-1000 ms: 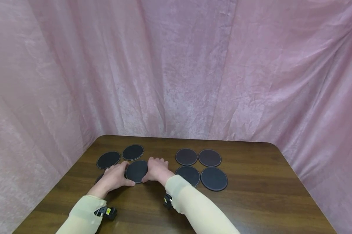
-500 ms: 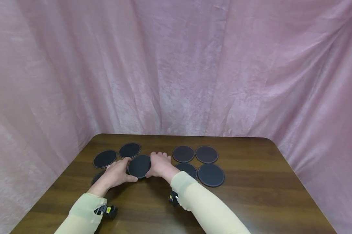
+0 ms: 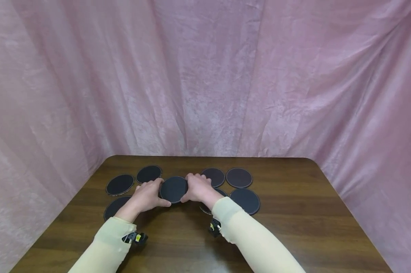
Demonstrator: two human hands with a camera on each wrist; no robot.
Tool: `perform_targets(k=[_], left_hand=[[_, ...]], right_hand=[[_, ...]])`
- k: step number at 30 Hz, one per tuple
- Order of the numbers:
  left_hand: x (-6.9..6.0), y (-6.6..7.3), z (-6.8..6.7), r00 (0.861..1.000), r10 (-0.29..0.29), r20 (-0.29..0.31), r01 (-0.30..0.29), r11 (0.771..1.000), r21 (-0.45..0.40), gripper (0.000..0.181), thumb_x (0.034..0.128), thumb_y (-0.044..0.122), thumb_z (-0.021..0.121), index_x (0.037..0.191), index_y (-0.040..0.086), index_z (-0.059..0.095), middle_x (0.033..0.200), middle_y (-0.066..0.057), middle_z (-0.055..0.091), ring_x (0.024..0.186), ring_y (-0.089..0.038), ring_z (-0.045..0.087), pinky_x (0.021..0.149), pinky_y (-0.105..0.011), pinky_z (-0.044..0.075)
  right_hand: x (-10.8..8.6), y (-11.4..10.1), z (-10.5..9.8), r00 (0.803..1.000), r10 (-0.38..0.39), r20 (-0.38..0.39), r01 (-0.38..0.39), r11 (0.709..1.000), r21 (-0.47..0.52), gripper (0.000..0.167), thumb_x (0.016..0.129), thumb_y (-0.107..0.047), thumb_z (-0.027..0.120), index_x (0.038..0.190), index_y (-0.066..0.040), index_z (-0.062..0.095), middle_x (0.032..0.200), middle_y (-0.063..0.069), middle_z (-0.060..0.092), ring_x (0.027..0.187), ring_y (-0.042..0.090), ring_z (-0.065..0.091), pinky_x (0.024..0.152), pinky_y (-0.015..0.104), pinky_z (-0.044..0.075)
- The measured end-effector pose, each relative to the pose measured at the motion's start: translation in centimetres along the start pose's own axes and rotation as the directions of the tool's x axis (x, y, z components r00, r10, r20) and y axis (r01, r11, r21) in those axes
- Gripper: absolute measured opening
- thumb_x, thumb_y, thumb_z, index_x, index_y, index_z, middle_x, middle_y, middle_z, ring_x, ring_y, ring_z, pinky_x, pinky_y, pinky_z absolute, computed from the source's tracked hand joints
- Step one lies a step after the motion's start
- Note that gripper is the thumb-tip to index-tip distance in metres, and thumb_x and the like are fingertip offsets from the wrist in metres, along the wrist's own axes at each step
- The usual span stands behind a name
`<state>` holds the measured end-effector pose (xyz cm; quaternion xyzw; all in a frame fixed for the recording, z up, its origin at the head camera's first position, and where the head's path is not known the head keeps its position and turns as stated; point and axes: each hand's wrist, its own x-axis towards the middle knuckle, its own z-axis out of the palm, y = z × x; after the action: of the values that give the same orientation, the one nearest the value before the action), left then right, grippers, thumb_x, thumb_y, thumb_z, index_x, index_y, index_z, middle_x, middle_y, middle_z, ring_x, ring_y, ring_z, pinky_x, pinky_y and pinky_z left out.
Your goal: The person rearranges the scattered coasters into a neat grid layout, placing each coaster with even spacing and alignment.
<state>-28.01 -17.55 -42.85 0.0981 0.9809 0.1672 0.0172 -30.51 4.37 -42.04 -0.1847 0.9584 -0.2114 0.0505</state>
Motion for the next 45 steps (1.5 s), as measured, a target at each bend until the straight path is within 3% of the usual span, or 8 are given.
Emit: perform_targets(k=[6, 11, 19, 27, 35, 40, 45], left_hand=[[0.2, 1.0, 0.8, 1.000, 0.016, 0.012, -0.016, 1.000, 0.006, 0.095, 0.0795, 0.042, 0.102, 0.151, -0.003, 0.058, 0.136, -0.025, 0.069, 0.126, -0.048, 0.061, 0.105, -0.066, 0.042], [0.5, 1.6, 1.4, 0.999, 0.031, 0.027, -0.032, 0.999, 0.021, 0.096, 0.0790, 0.043, 0.102, 0.151, -0.003, 0.058, 0.134, -0.025, 0.069, 0.124, -0.047, 0.062, 0.104, -0.064, 0.042], [0.4, 2.4, 1.9, 0.998, 0.029, 0.060, -0.031, 0.999, 0.028, 0.095, 0.0801, 0.045, 0.101, 0.151, -0.002, 0.059, 0.137, -0.021, 0.069, 0.123, -0.043, 0.062, 0.102, -0.060, 0.042], [0.0, 2.6, 2.2, 0.996, 0.032, 0.081, -0.034, 0.999, 0.031, 0.095, 0.0792, 0.045, 0.102, 0.150, -0.002, 0.059, 0.134, -0.021, 0.069, 0.120, -0.040, 0.062, 0.099, -0.057, 0.043], [0.4, 2.5, 2.4, 0.996, 0.048, 0.071, -0.050, 0.998, 0.023, 0.092, 0.0788, 0.044, 0.102, 0.147, -0.002, 0.062, 0.133, -0.022, 0.069, 0.121, -0.040, 0.061, 0.101, -0.059, 0.045], [0.5, 2.3, 2.7, 0.996, 0.056, 0.075, -0.058, 0.998, 0.022, 0.087, 0.0790, 0.043, 0.102, 0.144, -0.001, 0.066, 0.130, -0.021, 0.069, 0.120, -0.039, 0.061, 0.101, -0.059, 0.046], [0.7, 2.3, 2.8, 0.995, 0.058, 0.078, -0.059, 0.998, 0.015, 0.086, 0.0789, 0.043, 0.102, 0.144, -0.001, 0.067, 0.131, -0.020, 0.069, 0.121, -0.039, 0.061, 0.101, -0.058, 0.045]], right_hand=[[-1.1, 1.2, -0.3, 1.000, -0.001, 0.006, 0.001, 1.000, 0.019, 0.078, 0.081, -0.034, 0.102, 0.144, -0.003, 0.067, 0.116, 0.012, 0.072, 0.110, 0.035, 0.062, 0.098, 0.057, 0.045], [-1.7, 2.2, -0.2, 1.000, 0.009, 0.021, -0.010, 0.998, 0.057, 0.078, 0.081, -0.032, 0.101, 0.144, -0.002, 0.066, 0.118, 0.012, 0.072, 0.112, 0.036, 0.064, 0.104, 0.062, 0.044], [0.2, 5.9, 2.7, 1.000, -0.015, 0.024, 0.015, 1.000, 0.014, 0.082, 0.078, -0.043, 0.102, 0.142, -0.004, 0.067, 0.116, 0.011, 0.073, 0.108, 0.035, 0.066, 0.098, 0.064, 0.047], [-2.1, 3.5, 0.5, 0.997, 0.032, 0.065, -0.034, 0.999, 0.032, 0.077, 0.079, -0.033, 0.103, 0.141, -0.003, 0.069, 0.120, 0.013, 0.073, 0.117, 0.040, 0.065, 0.107, 0.066, 0.044], [-0.2, 5.9, 2.4, 0.999, -0.018, 0.042, 0.019, 0.999, -0.033, 0.075, 0.081, -0.041, 0.100, 0.137, -0.002, 0.071, 0.118, 0.014, 0.072, 0.113, 0.040, 0.065, 0.101, 0.065, 0.047], [-1.9, 4.0, 0.5, 0.997, 0.016, 0.078, -0.017, 1.000, 0.013, 0.071, 0.080, -0.031, 0.102, 0.137, -0.001, 0.071, 0.124, 0.015, 0.073, 0.121, 0.039, 0.064, 0.110, 0.065, 0.044], [-2.3, 3.8, 0.0, 0.997, 0.001, 0.076, -0.002, 1.000, 0.017, 0.069, 0.082, -0.028, 0.101, 0.138, -0.001, 0.071, 0.126, 0.015, 0.072, 0.123, 0.038, 0.063, 0.113, 0.064, 0.043]])
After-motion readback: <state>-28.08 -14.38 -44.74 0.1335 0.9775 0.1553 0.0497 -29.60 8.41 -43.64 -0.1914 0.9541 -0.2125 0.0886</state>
